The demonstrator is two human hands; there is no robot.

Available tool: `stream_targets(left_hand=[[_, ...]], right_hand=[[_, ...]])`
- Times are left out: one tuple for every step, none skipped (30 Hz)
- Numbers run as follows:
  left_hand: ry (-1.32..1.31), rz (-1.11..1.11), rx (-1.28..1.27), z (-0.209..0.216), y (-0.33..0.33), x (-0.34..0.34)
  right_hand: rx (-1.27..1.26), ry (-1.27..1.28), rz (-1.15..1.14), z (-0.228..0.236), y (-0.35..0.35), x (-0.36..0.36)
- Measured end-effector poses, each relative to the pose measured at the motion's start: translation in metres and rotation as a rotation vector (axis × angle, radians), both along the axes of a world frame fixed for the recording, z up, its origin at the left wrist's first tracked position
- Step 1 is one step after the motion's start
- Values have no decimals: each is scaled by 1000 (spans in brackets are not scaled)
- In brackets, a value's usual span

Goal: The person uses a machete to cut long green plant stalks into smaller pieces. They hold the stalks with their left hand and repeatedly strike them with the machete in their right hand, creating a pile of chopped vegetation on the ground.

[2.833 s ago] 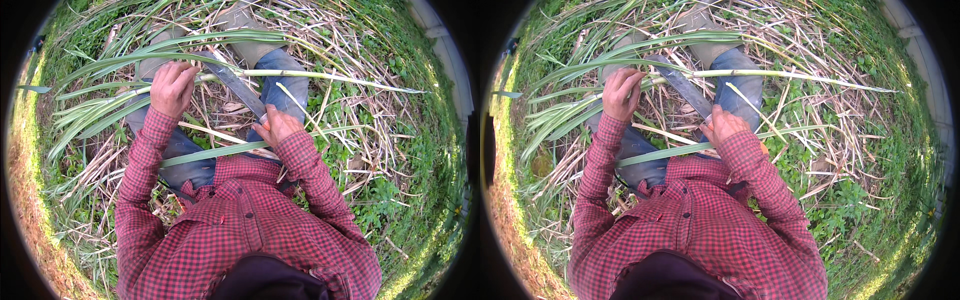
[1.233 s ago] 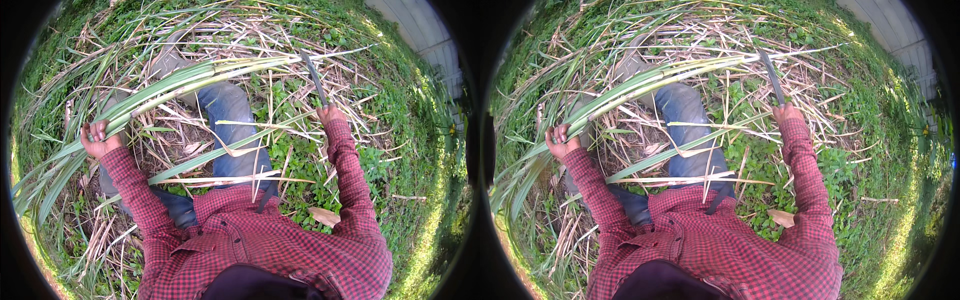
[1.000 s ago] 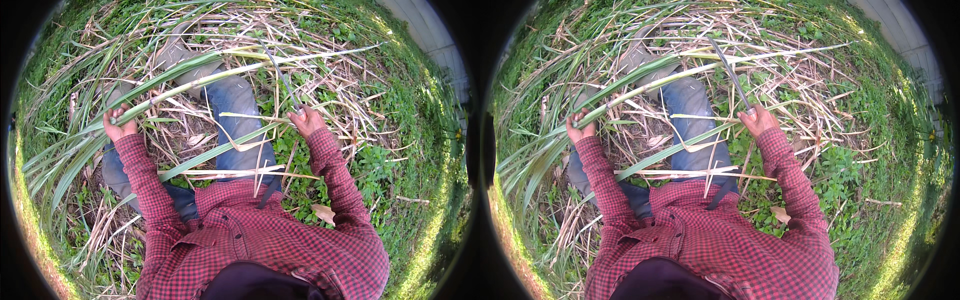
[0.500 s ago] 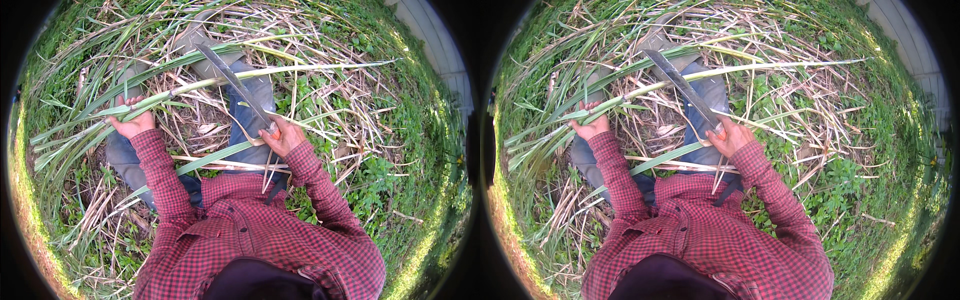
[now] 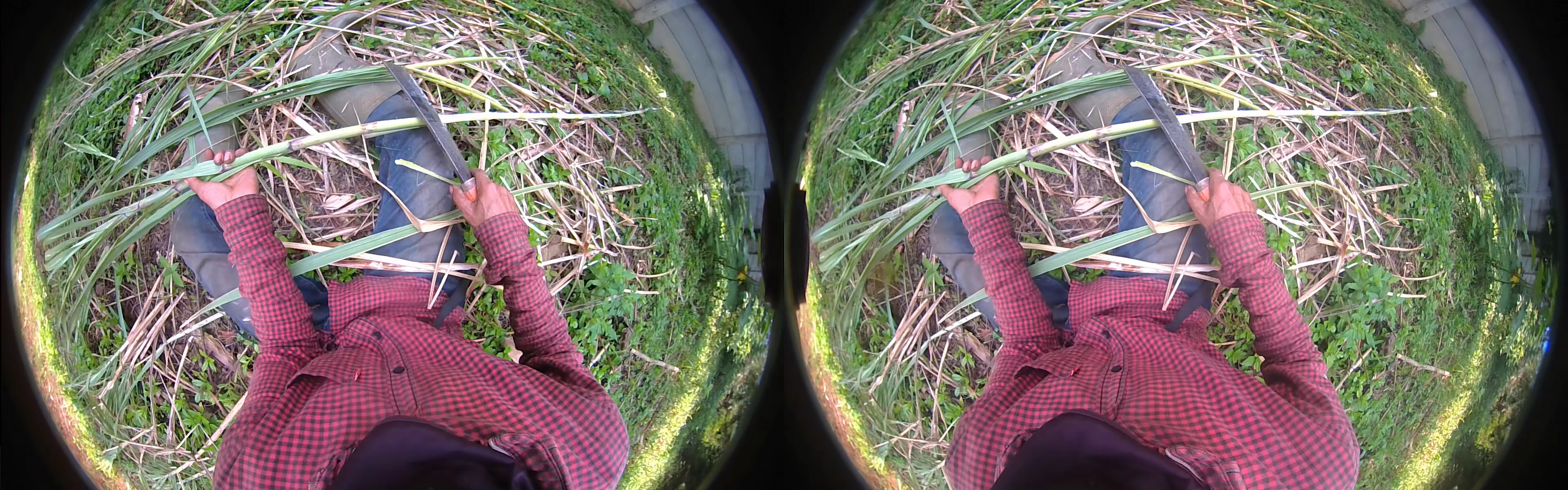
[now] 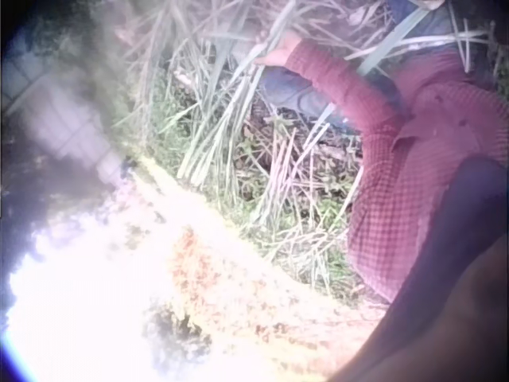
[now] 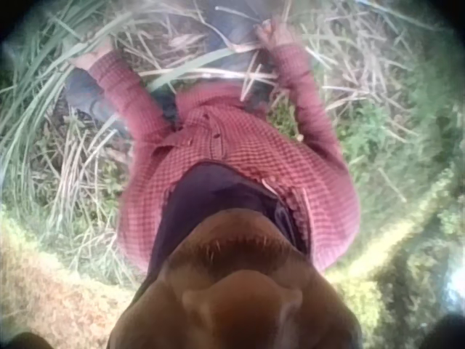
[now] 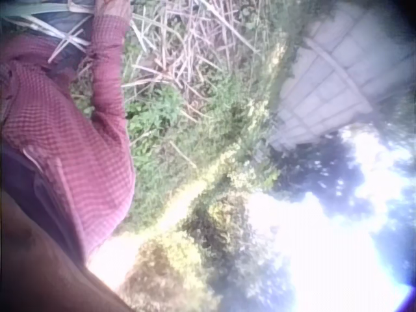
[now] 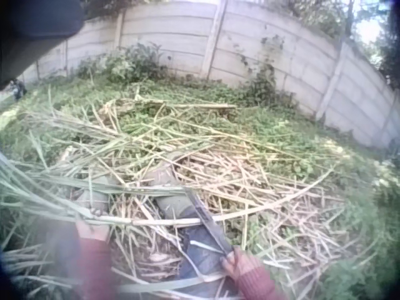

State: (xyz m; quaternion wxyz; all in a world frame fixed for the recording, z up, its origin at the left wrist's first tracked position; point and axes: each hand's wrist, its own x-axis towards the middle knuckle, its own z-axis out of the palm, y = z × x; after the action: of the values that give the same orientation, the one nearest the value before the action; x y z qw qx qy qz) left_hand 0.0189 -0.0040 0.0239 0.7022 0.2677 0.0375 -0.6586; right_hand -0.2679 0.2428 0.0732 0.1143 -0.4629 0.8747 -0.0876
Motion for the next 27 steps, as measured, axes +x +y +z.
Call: stream_targets(left_hand=[[-4, 38, -2, 2, 0, -5], [-1, 32, -51, 2, 0, -6], [-1, 28, -101, 2, -1, -4], [1, 23, -152, 2, -3, -3], [28, 5, -204, 3, -9, -4], [77, -15, -308, 5, -9, -5], [125, -34, -413, 9, -8, -5], [173, -52, -518, 13, -9, -5], [225, -78, -632, 14, -10, -4], [177, -26, -496, 13, -15, -4], [128, 26, -360, 10, -27, -6], [85, 79, -221, 3, -38, -4], [57, -31, -157, -5, -43, 4], [76, 20, -52, -18, -43, 7], [104, 59, 58, -7, -26, -7], [120, 111, 164, 1, -16, -9], [80, 161, 138, -11, -17, -7], [40, 214, 115, -18, -15, -5], [-7, 225, 158, -22, -20, -5], [-54, 235, 200, -26, -22, -2], [-61, 183, 146, -19, -20, -5], [-57, 158, 72, -20, -20, -5], [-54, 134, -3, -21, -22, -5], [-59, 114, -79, -20, -22, -2], [-36, 103, -129, -20, -20, 0], [-13, 92, -179, -20, -19, 2], [14, 77, -226, -19, -17, 2]], right_hand=[[2, 22, -1, 1, 1, -3], [5, -3, 28, 3, 3, -1], [7, -31, 59, 7, 4, 5], [9, -57, 90, 12, 5, 11], [5, -96, 137, 14, 5, 18], [10, -108, 162, 17, 4, 26], [14, -122, 189, 21, 2, 35], [18, -137, 216, 25, -1, 41], [26, -169, 228, 29, -4, 48], [-1, -175, 232, 28, -5, 51], [-29, -181, 237, 27, -8, 53], [-53, -182, 244, 26, -9, 54], [-50, -179, 234, 24, -12, 52], [-59, -169, 220, 22, -11, 49], [-65, -150, 194, 20, -8, 43], [-73, -145, 183, 17, -6, 40], [-83, -154, 169, 15, -4, 36], [-80, -163, 151, 14, -2, 35], [-77, -171, 133, 13, -1, 35], [-74, -180, 114, 12, 1, 34], [-61, -181, 107, 11, 2, 30], [-73, -170, 120, 12, 3, 28], [-84, -159, 134, 14, 5, 26], [-98, -157, 151, 16, 4, 27], [-77, -148, 189, 19, 3, 29], [-56, -139, 227, 26, 0, 33], [-32, -127, 261, 30, -3, 37]])
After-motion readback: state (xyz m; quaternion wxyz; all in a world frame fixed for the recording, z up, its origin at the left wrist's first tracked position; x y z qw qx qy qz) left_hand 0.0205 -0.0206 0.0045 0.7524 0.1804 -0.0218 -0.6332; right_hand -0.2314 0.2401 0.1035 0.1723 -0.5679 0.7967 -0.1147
